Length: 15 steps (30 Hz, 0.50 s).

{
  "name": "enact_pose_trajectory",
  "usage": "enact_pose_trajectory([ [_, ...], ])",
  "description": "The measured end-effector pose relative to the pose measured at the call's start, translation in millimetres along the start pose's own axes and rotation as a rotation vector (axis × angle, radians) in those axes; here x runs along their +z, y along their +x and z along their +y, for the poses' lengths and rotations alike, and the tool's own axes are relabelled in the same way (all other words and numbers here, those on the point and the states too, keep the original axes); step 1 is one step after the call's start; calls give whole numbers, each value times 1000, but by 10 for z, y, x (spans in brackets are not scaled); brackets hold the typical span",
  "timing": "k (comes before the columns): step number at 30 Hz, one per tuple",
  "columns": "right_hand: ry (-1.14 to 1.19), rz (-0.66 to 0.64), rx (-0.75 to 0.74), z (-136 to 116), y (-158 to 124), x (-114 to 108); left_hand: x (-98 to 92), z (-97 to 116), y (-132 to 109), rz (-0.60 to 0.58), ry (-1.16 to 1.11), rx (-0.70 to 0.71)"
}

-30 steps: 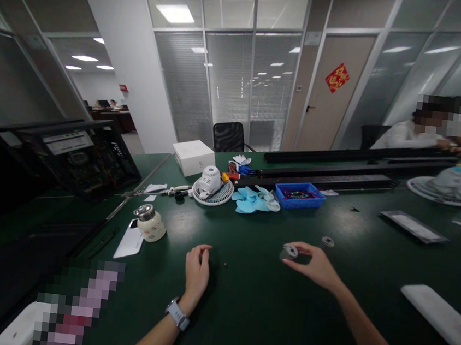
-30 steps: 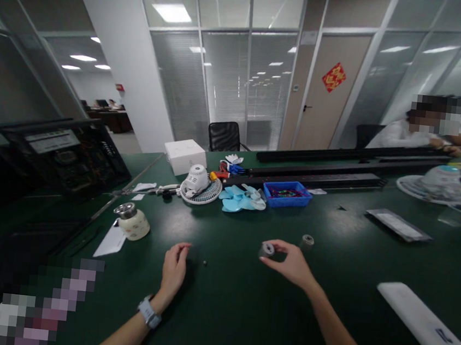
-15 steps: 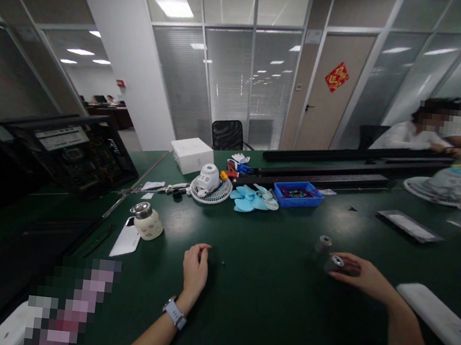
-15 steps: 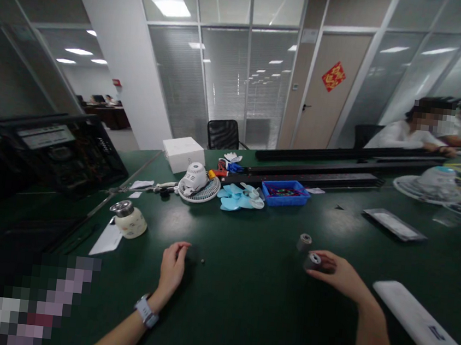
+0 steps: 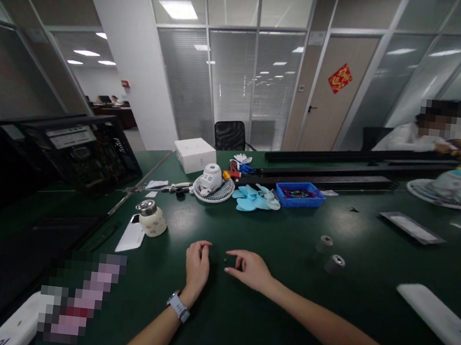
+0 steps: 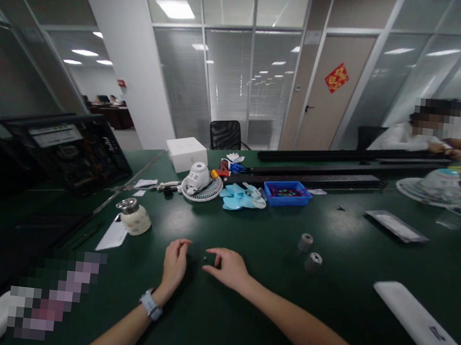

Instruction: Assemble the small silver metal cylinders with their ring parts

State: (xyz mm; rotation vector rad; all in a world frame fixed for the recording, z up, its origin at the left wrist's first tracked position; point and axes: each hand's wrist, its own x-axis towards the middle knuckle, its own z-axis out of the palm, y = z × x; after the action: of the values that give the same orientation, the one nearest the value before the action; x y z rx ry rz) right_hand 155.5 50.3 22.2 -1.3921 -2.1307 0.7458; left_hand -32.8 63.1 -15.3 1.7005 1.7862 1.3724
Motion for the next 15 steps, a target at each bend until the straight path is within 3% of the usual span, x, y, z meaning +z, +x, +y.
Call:
enact_pose_trajectory([
  [3, -106, 35, -27, 66, 105, 142, 6, -8, 3, 4, -2, 18],
  [6, -97, 54, -46, 67, 50, 28, 9, -13, 6, -2, -6, 15],
  [8, -74, 136, -57, 121, -104, -225, 7, -11, 6, -12, -7, 6],
  [11, -102, 347, -48, 386, -500, -804, 4, -9, 6, -27, -9, 2],
  [15, -237, 669, 159, 961, -1123, -1475, 6, -17, 12, -40, 3, 2],
])
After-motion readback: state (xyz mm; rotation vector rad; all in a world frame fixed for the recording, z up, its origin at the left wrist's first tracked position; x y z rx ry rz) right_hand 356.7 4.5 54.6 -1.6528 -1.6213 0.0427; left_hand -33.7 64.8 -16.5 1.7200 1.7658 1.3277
